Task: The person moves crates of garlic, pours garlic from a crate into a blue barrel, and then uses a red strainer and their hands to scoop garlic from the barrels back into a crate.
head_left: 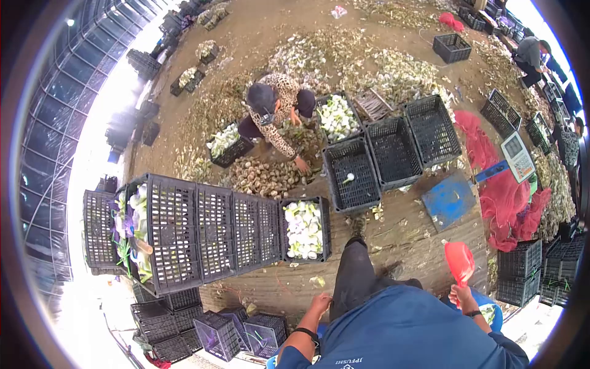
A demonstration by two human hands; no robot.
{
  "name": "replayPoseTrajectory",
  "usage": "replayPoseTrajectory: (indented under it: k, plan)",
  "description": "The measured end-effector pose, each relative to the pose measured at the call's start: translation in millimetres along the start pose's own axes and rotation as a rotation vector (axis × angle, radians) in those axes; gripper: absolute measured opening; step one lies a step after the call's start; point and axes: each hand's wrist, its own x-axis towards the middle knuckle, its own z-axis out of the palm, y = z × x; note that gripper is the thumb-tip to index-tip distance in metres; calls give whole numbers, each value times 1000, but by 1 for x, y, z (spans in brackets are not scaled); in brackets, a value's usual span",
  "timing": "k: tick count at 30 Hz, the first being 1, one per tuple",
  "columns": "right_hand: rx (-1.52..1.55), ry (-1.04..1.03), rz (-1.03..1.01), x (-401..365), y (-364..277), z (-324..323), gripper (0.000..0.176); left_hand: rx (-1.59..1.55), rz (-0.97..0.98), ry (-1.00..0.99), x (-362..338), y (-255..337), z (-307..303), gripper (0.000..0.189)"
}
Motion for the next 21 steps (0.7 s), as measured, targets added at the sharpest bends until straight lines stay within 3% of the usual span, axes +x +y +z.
replayPoseTrajectory:
  k: [3,5,6,8,10,12,16,21]
  plan:
    - [9,0,-75,3,-29,27,16,181,111,-126,13,-4,-20,18]
    - [1,47,-133,-4,-53,51,22,-256,-346,-133,15,5,-23,21]
    - [12,75,-132,-21,-64,66,23,-258,-365,-147,20,11,-31,21]
    - [7,112,-118,-47,-85,95,25,-188,-358,-261,49,42,-53,21]
    - [-1,97,-73,-54,-90,109,25,-143,-241,-177,80,82,-64,13]
    - [22,54,-16,-68,-95,124,24,-319,-217,-51,114,114,-68,12]
    - [165,102,-6,-101,-87,155,23,-258,-103,-182,164,191,-84,18]
    - [256,157,141,-121,-23,165,24,-168,-143,-281,164,260,-69,30]
